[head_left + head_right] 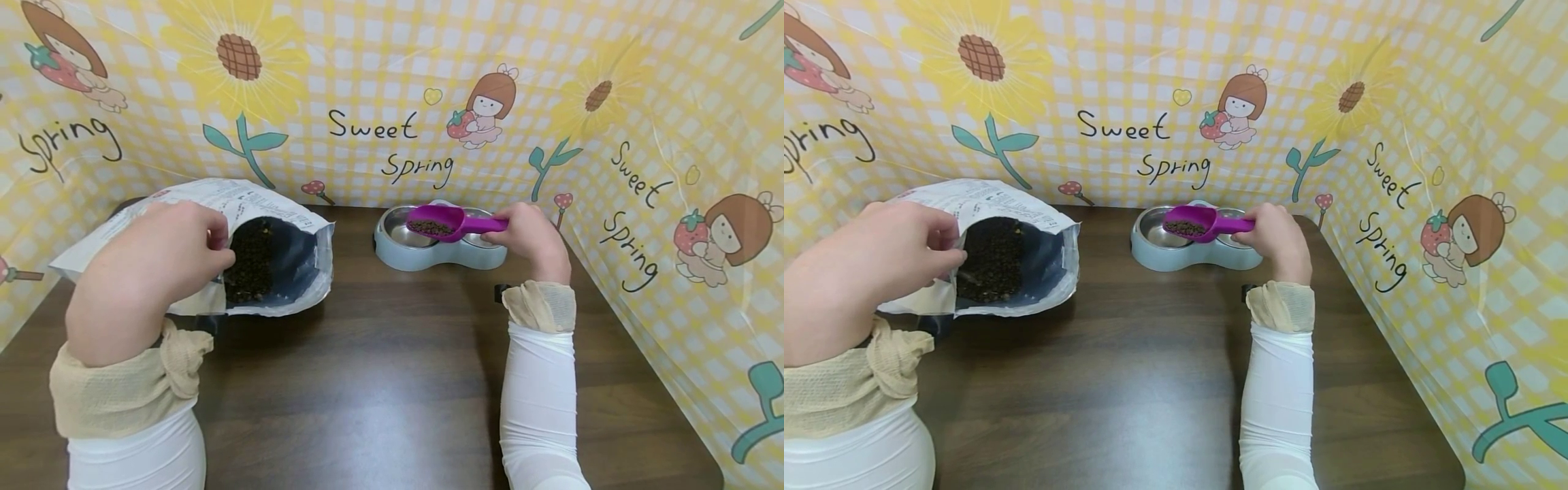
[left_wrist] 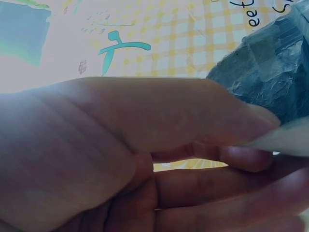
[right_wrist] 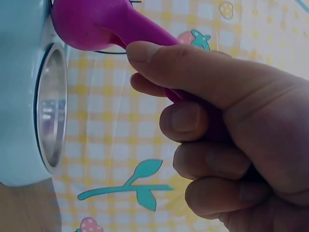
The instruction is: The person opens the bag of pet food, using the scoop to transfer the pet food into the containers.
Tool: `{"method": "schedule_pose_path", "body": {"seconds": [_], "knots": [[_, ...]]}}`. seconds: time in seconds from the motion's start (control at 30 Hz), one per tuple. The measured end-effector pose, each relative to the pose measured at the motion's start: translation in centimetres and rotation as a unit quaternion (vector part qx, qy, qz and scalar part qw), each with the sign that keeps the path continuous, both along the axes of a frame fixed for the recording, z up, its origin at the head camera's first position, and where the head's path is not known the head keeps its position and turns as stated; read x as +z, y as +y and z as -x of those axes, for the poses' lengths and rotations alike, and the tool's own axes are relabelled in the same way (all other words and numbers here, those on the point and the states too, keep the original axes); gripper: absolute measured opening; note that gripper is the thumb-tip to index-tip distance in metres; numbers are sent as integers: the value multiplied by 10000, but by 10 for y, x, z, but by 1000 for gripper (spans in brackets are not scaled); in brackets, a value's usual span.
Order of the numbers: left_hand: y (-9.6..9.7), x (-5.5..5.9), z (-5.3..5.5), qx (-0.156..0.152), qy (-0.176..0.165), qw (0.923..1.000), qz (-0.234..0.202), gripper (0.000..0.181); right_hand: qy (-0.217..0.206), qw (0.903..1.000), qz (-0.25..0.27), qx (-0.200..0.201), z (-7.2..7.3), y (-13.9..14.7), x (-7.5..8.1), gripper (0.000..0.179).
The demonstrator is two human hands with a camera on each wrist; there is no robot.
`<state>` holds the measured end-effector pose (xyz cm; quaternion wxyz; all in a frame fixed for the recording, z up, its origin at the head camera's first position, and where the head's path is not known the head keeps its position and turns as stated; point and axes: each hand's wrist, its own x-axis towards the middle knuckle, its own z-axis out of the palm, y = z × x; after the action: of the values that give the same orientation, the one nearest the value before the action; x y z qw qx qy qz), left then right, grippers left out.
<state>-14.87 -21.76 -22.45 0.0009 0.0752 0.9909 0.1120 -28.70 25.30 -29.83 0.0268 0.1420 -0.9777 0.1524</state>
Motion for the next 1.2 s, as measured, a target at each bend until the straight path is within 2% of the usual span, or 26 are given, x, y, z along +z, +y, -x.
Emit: {"method": "schedule_pose_path", "body": {"seconds": [0.23, 0.37, 0.63, 0.87, 1.2], "knots": [[0, 0, 0, -17, 31, 10000, 29, 16, 150, 9986, -485, -157, -1, -21, 3, 18], [2, 3, -1, -14, 20, 10000, 38, 16, 390, 9957, -776, -308, -4, -33, 6, 11], [2, 3, -1, -16, 8, 10000, 57, 16, 890, 9879, -1175, -492, -8, -55, 7, 7], [0, -1, 1, -34, 26, 10000, 89, 15, 1198, 9837, -1264, -455, -8, -58, 4, 3], [0, -1, 2, -8, -42, 9999, 108, 15, 1425, 9786, -1380, -547, -8, -53, 6, 18]]}}
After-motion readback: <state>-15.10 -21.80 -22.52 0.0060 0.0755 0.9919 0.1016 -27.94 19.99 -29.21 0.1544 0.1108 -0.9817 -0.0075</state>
